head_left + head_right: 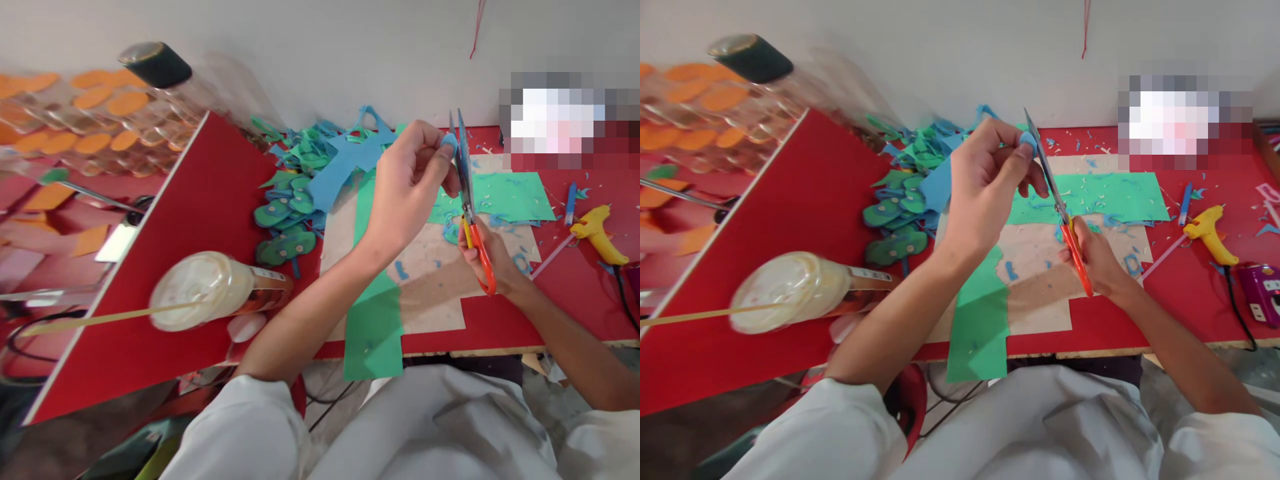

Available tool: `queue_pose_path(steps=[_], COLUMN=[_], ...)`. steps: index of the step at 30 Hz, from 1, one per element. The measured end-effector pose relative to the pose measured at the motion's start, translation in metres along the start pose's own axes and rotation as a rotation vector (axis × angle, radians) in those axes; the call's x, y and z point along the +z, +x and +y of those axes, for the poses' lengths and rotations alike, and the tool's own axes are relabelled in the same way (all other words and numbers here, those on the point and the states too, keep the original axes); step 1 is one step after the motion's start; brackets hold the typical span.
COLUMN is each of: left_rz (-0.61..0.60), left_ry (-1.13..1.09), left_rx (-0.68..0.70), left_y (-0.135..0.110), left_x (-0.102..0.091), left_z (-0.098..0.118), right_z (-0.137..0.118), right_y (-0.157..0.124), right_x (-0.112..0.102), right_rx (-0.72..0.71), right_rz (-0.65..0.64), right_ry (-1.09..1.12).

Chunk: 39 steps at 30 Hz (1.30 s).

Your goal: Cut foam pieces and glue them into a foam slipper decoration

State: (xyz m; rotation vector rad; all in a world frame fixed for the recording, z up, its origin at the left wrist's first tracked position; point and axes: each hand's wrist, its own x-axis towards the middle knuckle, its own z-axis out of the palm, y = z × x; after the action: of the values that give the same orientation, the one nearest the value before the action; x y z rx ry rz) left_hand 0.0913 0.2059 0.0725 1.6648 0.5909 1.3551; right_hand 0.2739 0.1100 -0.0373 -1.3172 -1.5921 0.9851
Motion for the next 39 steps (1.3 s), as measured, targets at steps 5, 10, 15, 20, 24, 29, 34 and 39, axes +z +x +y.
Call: queue_pose_path(steps=[5, 10, 15, 20, 24, 29, 34, 39], left_rz=[-0.014, -0.021, -0.027, -0.022, -0.004, -0.001, 0.011, -0.015], left_ry=[0.12, 0.182, 0.192, 0.15, 0.16, 0.122, 0.135, 0.14], left_rx=[0.001, 0.003, -0.005, 0.018, -0.018, -0.007, -0.017, -0.021], left_y=[-0.001, -0.002, -0.001, -0.001, -0.001, -0.003, -0.002, -0.001], left_x=[-0.001, -0.003, -0.004, -0.003, -0.002, 0.001, 0.0, -0.001], left_z=[-0.002, -0.005, -0.005, -0.003, 0.001, 0.005, 0.004, 0.003], right_z=[-0.007, -0.012, -0.011, -0.01, -0.009, -0.009, -0.015, -0.015], right_y=[0.002, 0.004, 0.003, 0.002, 0.001, 0.002, 0.003, 0.004], right_x=[0.0, -0.002, -0.004, -0.005, -0.005, -0.005, -0.005, -0.005], right_rx=[-0.068, -0.072, -0.07, -0.036, 0.008, -0.002, -0.004, 0.014], right_rz=[0.047, 0.049, 0.036, 0.037, 0.024, 0.036, 0.066, 0.055], right_ry=[-0.002, -0.059, -0.091, -0.123, -0.13, -0.128, -0.137, -0.098])
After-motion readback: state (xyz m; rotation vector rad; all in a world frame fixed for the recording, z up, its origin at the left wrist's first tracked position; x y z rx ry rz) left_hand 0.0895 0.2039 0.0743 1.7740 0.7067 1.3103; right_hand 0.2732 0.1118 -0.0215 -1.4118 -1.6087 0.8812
